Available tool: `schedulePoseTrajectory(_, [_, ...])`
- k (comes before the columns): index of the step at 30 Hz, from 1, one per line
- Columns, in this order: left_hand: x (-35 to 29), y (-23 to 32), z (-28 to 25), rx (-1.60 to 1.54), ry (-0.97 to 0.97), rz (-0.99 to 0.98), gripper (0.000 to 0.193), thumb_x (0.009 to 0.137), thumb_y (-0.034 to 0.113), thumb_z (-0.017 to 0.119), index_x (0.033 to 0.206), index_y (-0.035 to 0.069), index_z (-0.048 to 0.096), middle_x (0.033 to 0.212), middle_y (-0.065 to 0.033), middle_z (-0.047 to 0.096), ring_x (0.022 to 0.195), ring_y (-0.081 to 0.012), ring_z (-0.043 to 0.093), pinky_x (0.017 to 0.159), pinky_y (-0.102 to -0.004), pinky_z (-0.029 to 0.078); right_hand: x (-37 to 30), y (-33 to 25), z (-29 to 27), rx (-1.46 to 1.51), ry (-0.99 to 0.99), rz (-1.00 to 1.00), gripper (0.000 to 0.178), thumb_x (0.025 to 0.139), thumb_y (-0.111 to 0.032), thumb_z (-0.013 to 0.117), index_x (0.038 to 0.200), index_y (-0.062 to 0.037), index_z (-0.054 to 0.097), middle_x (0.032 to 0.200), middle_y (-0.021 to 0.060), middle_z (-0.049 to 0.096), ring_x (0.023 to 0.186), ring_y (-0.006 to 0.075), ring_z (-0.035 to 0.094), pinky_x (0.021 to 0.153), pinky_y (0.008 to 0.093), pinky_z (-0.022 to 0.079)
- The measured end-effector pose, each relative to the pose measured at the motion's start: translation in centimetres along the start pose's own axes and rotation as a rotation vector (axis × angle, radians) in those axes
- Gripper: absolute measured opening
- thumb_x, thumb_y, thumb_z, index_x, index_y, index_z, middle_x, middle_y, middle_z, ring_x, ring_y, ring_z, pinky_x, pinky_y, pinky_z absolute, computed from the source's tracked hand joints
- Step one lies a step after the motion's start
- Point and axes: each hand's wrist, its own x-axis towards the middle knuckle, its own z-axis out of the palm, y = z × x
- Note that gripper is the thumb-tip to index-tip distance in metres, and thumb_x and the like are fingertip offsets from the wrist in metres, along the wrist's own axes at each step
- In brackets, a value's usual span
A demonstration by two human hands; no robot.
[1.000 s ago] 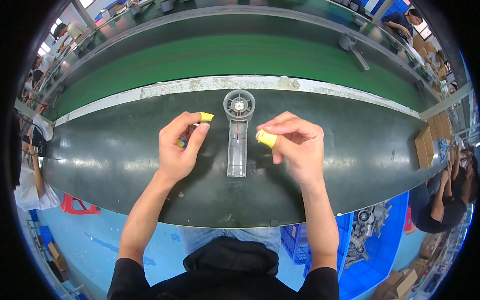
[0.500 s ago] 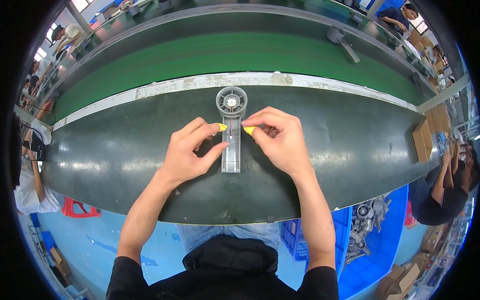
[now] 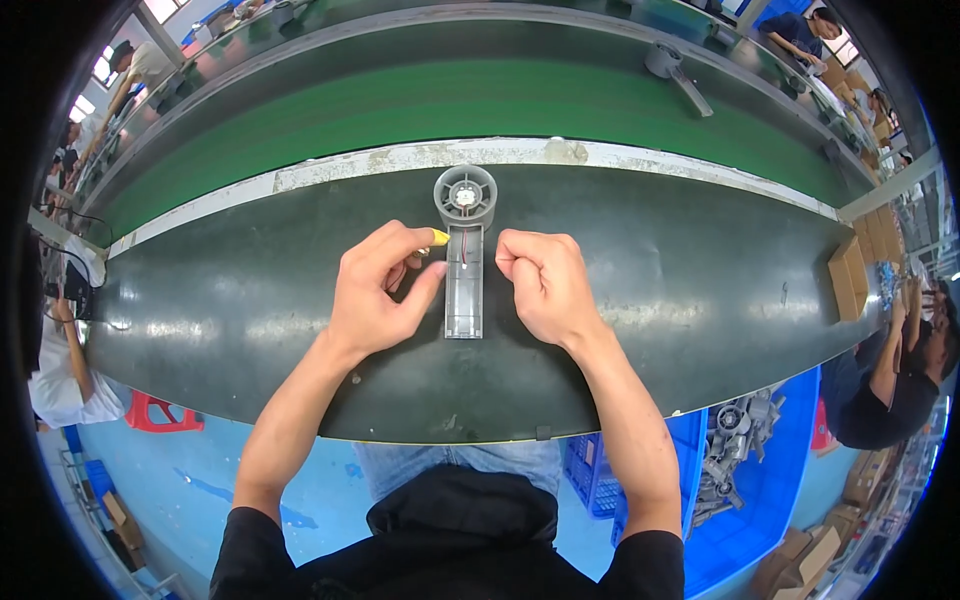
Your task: The person assembles small electronic fan components by hand, fitting batteries, circuit boards, and other plastic components into plastic fan housings.
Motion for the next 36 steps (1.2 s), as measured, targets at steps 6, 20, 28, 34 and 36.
schedulePoseTrajectory(6, [-0.6, -0.8, 1.3, 0.190, -0.048, 0.152, 0.016, 0.077, 0.004, 0.075, 0.092, 0.005, 0.069, 0.071, -0.0036, 0.054, 0.054, -0.0127, 0.051, 0.047, -0.0262, 0.038, 0.2, -0.2, 0.3, -0.065, -0.004, 0.054, 0.013, 0.075, -0.006, 0.038, 0.064, 0.0009, 0.040, 0.052, 0.0074, 0.031, 0.046, 0.0164, 0.035, 0.048, 0.0329, 0.029])
schedulePoseTrajectory(20, [-0.7, -1.4, 0.5, -0.507, -0.054, -0.479, 0.011, 0.090, 0.010, 0.069, 0.094, -0.001, 0.069, 0.080, -0.0005, 0.065, 0.063, -0.0030, 0.054, 0.056, -0.0179, 0.044, 0.1, -0.2, 3.8, -0.059, 0.177, -0.103, 0.022, 0.079, 0.003, 0.068, 0.100, -0.0028, 0.069, 0.091, 0.0039, 0.067, 0.055, 0.0084, 0.056, 0.046, 0.0242, 0.042])
schedulePoseTrajectory(28, [-0.7, -1.5, 0.2, -0.351, 0.075, -0.331, 0.013, 0.092, 0.008, 0.063, 0.098, -0.003, 0.066, 0.070, 0.0031, 0.058, 0.060, -0.0004, 0.044, 0.053, -0.0189, 0.036, 0.3, 0.2, 3.4, -0.066, 0.210, -0.150, 0.021, 0.080, 0.006, 0.067, 0.098, -0.0027, 0.071, 0.097, 0.0045, 0.066, 0.055, 0.0027, 0.048, 0.046, 0.0203, 0.037])
schedulePoseTrajectory(34, [-0.7, -1.6, 0.1, -0.351, 0.032, -0.310, 0.017, 0.091, 0.007, 0.062, 0.104, -0.003, 0.063, 0.085, -0.0047, 0.063, 0.062, -0.0091, 0.051, 0.058, -0.0234, 0.042, 0.3, 0.3, 3.7, -0.100, 0.186, -0.174, 0.019, 0.082, 0.004, 0.067, 0.099, -0.0026, 0.070, 0.097, 0.0037, 0.063, 0.056, 0.0032, 0.049, 0.047, 0.0204, 0.038])
schedulePoseTrajectory(36, [-0.7, -1.3, 0.2, -0.260, 0.005, -0.244, 0.015, 0.089, 0.006, 0.063, 0.102, -0.003, 0.064, 0.084, -0.0051, 0.062, 0.061, -0.0092, 0.051, 0.056, -0.0236, 0.042, 0.4, 0.5, 3.7, -0.101, 0.184, -0.186, 0.018, 0.082, 0.003, 0.068, 0.099, -0.0024, 0.070, 0.096, 0.0038, 0.063, 0.056, 0.0034, 0.049, 0.047, 0.0205, 0.038])
